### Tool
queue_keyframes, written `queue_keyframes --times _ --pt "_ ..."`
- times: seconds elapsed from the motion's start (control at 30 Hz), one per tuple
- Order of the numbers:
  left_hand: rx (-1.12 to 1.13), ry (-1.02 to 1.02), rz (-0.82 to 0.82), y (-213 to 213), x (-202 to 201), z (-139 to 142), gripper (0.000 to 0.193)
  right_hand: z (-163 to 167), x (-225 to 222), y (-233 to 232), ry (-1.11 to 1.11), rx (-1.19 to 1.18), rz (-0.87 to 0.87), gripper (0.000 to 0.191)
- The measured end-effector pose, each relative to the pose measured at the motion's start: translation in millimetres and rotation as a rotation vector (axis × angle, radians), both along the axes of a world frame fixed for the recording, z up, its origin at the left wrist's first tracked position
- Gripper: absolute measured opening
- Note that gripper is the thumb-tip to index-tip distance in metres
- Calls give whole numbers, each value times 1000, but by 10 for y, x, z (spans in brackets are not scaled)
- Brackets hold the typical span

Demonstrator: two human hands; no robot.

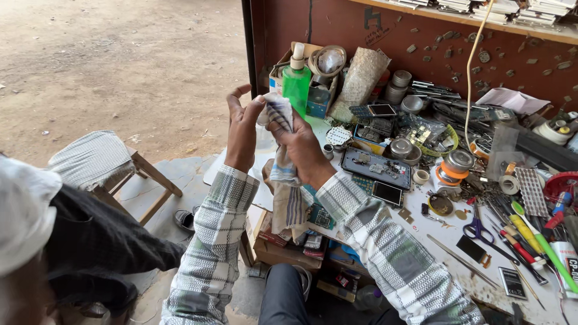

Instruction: The person cleans a mobile phone circuit board with a spray bottle and cloth, then uses tweezers to remove a keypad and reattach it to a different phone body. The person handles multiple circuit boards and phone casings on a cluttered workbench.

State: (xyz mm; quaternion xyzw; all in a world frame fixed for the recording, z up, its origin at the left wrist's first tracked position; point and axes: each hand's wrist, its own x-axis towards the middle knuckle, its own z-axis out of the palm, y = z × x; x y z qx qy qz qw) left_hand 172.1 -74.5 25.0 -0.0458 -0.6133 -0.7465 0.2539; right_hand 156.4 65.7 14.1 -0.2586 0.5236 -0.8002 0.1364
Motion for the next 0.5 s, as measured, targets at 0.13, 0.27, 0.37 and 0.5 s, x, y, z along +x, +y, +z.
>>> queue_keyframes --times 0.13,0.27,0.37,0.5 --pt "28 9 53 108 -94 -66 57 -80 -37 -30 16 -55 -36 42" --pt "2 17 15 -14 8 12 53 -71 -37 -25 -43 -94 36 38" --pt "-71 -23 14 -105 135 112 58 80 71 93 -163 -91 86 31" --pt "-43 -1 -99 -123 283 240 69 445 338 437 -273 -156 203 21"
